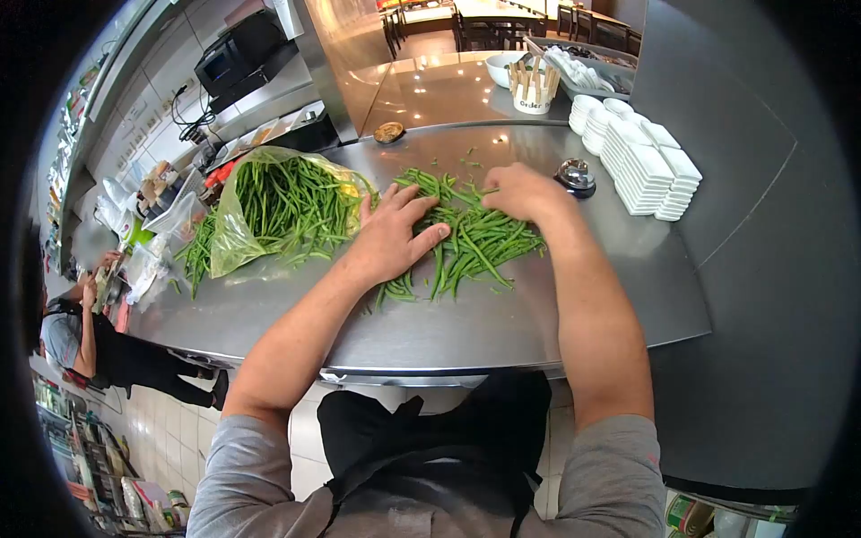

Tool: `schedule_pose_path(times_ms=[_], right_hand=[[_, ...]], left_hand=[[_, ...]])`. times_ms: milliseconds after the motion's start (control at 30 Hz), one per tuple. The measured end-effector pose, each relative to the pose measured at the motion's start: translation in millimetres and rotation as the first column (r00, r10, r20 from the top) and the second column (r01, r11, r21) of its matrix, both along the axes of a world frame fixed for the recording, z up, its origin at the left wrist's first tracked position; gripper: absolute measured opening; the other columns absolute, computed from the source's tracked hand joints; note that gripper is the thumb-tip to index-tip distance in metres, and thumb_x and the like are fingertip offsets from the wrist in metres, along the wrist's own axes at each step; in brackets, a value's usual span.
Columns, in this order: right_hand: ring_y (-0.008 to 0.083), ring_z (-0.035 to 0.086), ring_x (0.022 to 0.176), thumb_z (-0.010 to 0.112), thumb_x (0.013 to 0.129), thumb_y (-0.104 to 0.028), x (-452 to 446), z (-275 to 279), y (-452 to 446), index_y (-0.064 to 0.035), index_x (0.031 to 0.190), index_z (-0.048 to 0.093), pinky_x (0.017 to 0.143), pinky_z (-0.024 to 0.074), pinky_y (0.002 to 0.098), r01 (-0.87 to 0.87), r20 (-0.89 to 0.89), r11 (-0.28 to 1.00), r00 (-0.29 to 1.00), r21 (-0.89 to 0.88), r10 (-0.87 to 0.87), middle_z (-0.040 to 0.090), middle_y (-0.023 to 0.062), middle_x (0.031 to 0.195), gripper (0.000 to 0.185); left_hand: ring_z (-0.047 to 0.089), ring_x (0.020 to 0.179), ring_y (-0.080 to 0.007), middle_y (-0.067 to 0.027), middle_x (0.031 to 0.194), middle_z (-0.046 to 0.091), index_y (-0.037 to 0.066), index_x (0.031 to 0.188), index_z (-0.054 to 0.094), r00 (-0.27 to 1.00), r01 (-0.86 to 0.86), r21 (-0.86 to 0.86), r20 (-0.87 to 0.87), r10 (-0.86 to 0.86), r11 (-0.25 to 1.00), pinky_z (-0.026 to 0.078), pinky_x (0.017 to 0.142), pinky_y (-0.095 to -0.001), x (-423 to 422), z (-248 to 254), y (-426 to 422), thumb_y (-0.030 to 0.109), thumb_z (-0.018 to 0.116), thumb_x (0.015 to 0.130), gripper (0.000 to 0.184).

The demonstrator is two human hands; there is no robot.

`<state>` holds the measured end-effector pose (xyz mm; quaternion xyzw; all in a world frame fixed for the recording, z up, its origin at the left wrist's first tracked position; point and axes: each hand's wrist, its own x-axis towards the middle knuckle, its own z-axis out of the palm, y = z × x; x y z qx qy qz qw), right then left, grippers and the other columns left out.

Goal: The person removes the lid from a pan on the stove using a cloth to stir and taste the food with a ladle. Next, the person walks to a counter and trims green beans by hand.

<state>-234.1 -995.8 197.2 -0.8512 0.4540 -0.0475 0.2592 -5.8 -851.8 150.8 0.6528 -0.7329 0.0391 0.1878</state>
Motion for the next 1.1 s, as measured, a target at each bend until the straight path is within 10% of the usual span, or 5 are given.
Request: schedule_pose_path(times_ms=[167,500,667,1000,1100], right_hand=[[0.0407,0.064,0.128,0.071,0.096,-0.045,15.0,6.4,15.6,-0.0167,0.137,0.070,0.106,0.0520,0.0515,-0.104,-0.125,0.984,0.988,-0.146,0.086,0.063,0.0226,0.140,0.050],[0.0416,0.068,0.114,0.075,0.084,-0.035,46.7,4.6,33.1,-0.0029,0.119,0.068,0.097,0.0554,0.0496,-0.228,-0.140,0.943,0.970,-0.242,0.198,0.065,0.0222,0.123,0.048],[0.0403,0.071,0.103,0.068,0.087,-0.020,51.5,6.8,42.6,0.0004,0.102,0.072,0.091,0.0587,0.0515,-0.291,-0.111,0.841,0.956,-0.456,0.270,0.071,0.0209,0.103,0.026],[0.0365,0.070,0.103,0.078,0.088,-0.021,29.2,2.4,37.3,-0.0032,0.098,0.075,0.092,0.0561,0.0479,-0.213,0.132,0.628,0.880,-0.748,0.456,0.070,0.0146,0.108,0.020],[0.0366,0.069,0.105,0.078,0.090,-0.022,30.4,8.8,43.1,-0.0050,0.104,0.075,0.093,0.0557,0.0476,-0.284,0.026,0.793,0.936,-0.539,0.352,0.068,0.0145,0.115,0.022]], left_hand=[[0.041,0.152,-0.0419,-0.0191,0.157,0.053,0.013,0.146,0.063,0.996,0.085,0.017,0.016,-0.085,0.996,0.022,0.123,-0.0719,3.8,11.6,-1.7,0.058,0.068,0.098,0.066],[0.066,0.112,-0.0372,-0.0183,0.112,0.071,0.005,0.113,0.075,0.986,0.065,-0.161,-0.141,-0.088,0.985,0.053,0.100,-0.0512,20.9,6.4,-21.8,0.015,0.070,0.085,0.030],[0.061,0.131,-0.0317,-0.0083,0.131,0.066,0.011,0.125,0.072,0.989,0.129,-0.128,-0.061,-0.137,0.983,0.020,0.120,-0.0794,13.9,6.8,-17.7,0.022,0.073,0.093,0.035],[0.064,0.116,-0.0327,-0.0104,0.109,0.065,0.011,0.115,0.072,0.984,0.173,-0.089,-0.029,-0.176,0.981,0.038,0.112,-0.0672,6.1,13.1,-8.9,0.024,0.078,0.091,0.028],[0.064,0.115,-0.0324,-0.0097,0.108,0.065,0.011,0.112,0.072,0.984,0.169,-0.105,-0.040,-0.174,0.980,0.038,0.112,-0.0669,3.1,12.1,-7.6,0.023,0.078,0.091,0.025]])
